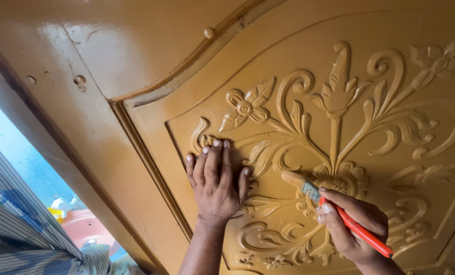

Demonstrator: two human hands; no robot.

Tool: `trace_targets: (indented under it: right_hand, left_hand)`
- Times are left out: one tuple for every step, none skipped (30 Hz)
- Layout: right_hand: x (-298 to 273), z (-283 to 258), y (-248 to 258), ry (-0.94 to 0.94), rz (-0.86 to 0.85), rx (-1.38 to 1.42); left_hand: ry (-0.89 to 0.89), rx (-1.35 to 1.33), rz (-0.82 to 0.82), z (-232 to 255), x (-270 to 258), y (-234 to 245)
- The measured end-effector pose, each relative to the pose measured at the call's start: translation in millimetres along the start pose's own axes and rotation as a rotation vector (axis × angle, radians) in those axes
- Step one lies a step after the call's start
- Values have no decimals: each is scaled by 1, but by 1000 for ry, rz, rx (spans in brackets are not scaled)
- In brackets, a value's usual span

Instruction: The person paints a carved wooden wardrobe with a small brush, applying a light brown finish to the raised floral patterns and flat surfaces. The camera moves to follow the brush strokes across different sections of the wardrobe door.

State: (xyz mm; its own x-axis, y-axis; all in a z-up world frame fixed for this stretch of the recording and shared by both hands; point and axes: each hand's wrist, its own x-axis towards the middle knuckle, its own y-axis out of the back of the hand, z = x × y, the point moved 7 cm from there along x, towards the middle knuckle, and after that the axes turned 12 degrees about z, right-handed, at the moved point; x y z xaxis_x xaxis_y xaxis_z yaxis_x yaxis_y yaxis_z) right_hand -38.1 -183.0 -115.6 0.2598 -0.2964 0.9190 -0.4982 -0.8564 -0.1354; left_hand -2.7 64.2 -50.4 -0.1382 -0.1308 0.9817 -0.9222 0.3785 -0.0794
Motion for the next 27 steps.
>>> trace_targets:
  right_hand:
    - [-3,5,4,-32,25,18]
    - [-5,8,6,-26,9,23]
    - [-6,11,7,-18,0,29]
    - [-7,13,9,-9,-10,34]
    - [-7,15,15,-4,30,-4]
    - [-8,15,22,0,69,-43]
    - [-9,16,27,3,104,-82]
    - [-9,12,29,53,126,-45]
    - [-9,9,30,102,148,-8]
    - [-9,5,31,151,170,28]
    - [-10,2,26,186,131,36]
    - [-10,0,21,221,91,44]
    - [-10,-2,16,262,56,52]
    - [-7,1,13,219,31,31]
    - [-5,6,10,176,7,9]
    - [-2,10,8,133,-16,-13]
    - [1,11,14,130,27,-51]
    - [4,12,21,127,69,-89]
    - [4,11,28,117,106,-127]
    - [3,10,33,123,128,-140]
    - [3,8,39,133,147,-152]
    - [2,8,44,143,166,-164]
    - [-1,7,42,161,165,-149]
    - [-4,7,40,179,164,-135]
    - [-5,7,39,199,169,-122]
    - [-7,9,35,189,130,-121]
    - [-9,11,31,179,92,-120]
  left_hand:
    - [4,2,-11,0,-1,0]
    - [8,4,-21,1,-1,0]
    - [7,3,-27,0,0,-1]
    - [2,13,-22,1,1,-1]
    - [-1,22,-17,2,1,-1]
    - [-5,31,-12,2,1,-2]
    - [-4,34,-14,2,0,-2]
    - [-4,36,-16,2,0,-3]
    - [-5,38,-19,2,-1,-3]
    - [-7,41,-19,2,-1,-3]
    - [-10,43,-21,2,-1,-3]
    - [-13,45,-22,2,-2,-3]
    - [-12,47,-27,2,-1,-4]
    - [-10,49,-31,2,-1,-3]
    - [-10,49,-35,3,-1,-4]
    - [-12,61,-34,4,-2,-5]
    - [-11,77,-35,4,-2,-5]
    - [-10,92,-36,4,-3,-6]
    - [-10,92,-41,4,-4,-6]
    - [-11,92,-45,4,-5,-7]
    - [-7,94,-46,3,-6,-7]
    - [-5,97,-44,2,-7,-7]
    - [-6,96,-42,2,-8,-8]
    - [-7,95,-39,2,-9,-8]
    - [-13,100,-36,2,-9,-9]
    - [-18,106,-33,3,-9,-9]
    - [-25,110,-29,3,-9,-9]
